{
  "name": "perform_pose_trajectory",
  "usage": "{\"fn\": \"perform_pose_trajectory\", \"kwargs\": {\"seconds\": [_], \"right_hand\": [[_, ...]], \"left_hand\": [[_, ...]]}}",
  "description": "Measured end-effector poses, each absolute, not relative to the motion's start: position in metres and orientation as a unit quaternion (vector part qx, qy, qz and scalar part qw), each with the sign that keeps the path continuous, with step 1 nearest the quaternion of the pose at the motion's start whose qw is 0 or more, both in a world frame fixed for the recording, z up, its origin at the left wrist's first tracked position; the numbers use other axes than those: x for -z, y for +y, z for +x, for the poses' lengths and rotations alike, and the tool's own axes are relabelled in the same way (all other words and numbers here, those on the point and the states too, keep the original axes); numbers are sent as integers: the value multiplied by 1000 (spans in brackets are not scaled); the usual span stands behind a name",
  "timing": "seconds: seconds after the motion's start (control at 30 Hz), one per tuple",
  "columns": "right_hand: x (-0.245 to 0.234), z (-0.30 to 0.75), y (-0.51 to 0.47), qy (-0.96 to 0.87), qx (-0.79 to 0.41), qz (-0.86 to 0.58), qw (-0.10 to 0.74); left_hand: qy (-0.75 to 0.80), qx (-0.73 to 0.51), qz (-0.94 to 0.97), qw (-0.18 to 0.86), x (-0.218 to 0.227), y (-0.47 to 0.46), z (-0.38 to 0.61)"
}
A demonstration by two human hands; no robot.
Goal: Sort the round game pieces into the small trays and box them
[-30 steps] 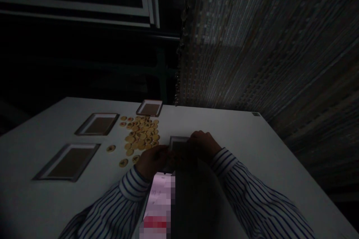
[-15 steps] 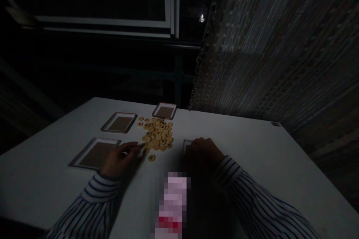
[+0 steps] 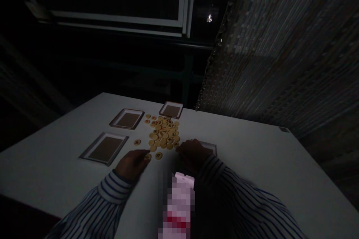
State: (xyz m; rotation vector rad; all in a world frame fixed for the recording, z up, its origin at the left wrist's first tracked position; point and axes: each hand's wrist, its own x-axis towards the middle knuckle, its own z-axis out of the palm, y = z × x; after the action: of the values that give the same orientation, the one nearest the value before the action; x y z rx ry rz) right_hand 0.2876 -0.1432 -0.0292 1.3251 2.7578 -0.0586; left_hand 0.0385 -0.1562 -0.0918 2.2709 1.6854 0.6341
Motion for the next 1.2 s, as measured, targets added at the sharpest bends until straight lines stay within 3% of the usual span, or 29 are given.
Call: {"fn": "perform_pose_trajectory", "kwargs": {"seconds": [0.6, 0.9, 1.07, 1.2], "right_hand": [[50, 224, -100, 901, -106, 420, 6], [51, 223, -96, 905, -84, 416, 32], [47, 224, -92, 908, -23, 418, 7], [42, 225, -89, 872, 166, 446, -114]], "left_hand": [[602, -219, 758, 125, 95, -151, 31], [597, -252, 752, 119, 92, -151, 29], [586, -277, 753, 116, 89, -150, 28], [582, -290, 751, 113, 80, -148, 34]]}}
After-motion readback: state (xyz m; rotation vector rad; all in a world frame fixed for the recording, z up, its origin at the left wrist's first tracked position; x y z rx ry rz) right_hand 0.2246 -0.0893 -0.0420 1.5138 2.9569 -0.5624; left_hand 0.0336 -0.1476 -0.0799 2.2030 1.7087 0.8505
